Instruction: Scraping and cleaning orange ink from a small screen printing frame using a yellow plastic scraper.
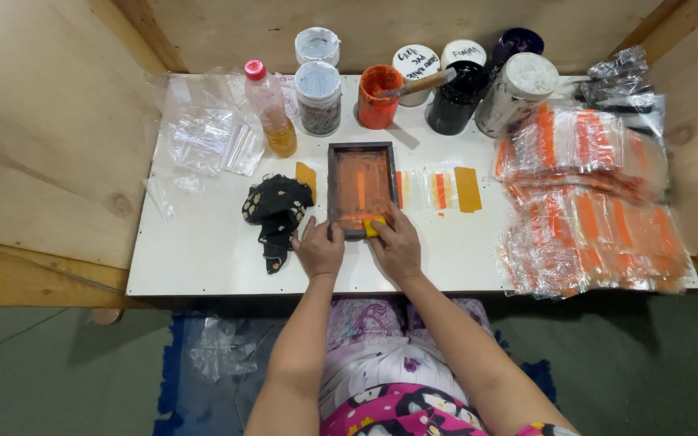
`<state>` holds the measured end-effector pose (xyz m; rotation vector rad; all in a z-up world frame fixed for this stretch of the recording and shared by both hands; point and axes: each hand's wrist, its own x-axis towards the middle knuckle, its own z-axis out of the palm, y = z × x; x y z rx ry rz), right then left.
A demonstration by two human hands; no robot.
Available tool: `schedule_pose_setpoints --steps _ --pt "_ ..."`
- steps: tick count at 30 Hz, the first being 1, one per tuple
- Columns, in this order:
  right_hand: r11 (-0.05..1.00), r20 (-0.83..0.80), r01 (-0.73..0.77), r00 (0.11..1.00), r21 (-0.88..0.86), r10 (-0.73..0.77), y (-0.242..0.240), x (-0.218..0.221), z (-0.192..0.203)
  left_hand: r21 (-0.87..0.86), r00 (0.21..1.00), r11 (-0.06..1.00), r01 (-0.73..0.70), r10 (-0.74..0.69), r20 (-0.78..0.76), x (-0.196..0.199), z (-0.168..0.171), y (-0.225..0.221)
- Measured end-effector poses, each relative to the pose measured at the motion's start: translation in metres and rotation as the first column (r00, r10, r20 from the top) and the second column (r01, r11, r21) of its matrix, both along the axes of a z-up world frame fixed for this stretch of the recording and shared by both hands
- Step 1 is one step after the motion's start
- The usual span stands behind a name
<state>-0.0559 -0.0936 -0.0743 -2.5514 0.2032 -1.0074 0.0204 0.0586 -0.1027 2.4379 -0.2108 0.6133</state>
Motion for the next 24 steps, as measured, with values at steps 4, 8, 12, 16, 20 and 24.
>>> schedule_pose_setpoints --steps 4,8,12,16,20,24 --pt "1.000 -0.009 0.011 1.000 -0.015 -0.011 0.001 -0.002 0.002 0.008 1.000 1.000 0.004 -0.004 -0.024 0.000 0.004 0.001" --pt "1.000 -0.038 0.005 0.999 -0.011 -0.006 0.003 -0.001 0.005 0.041 1.000 0.999 -0.019 0.019 -0.010 0.002 0.000 -0.001" --pt "1.000 -0.070 0.010 0.998 0.028 -0.008 0.003 -0.003 0.006 0.048 0.998 0.997 -0.068 0.067 0.022 -0.001 0.001 -0.001" --pt "0.998 -0.124 0.067 0.990 -0.019 -0.068 -0.001 -0.006 0.013 -0.010 0.997 0.998 -0.068 0.068 0.029 0.002 0.011 -0.002" --pt "0.986 -0.145 -0.001 0.989 -0.166 -0.024 -0.008 0.002 0.005 -0.036 0.983 0.988 0.153 -0.155 -0.102 0.011 0.067 -0.006" --pt "0.975 -0.263 -0.086 0.964 -0.207 0.030 -0.025 0.014 -0.013 0.099 0.851 0.913 0.396 -0.324 -0.413 0.027 0.096 -0.011"
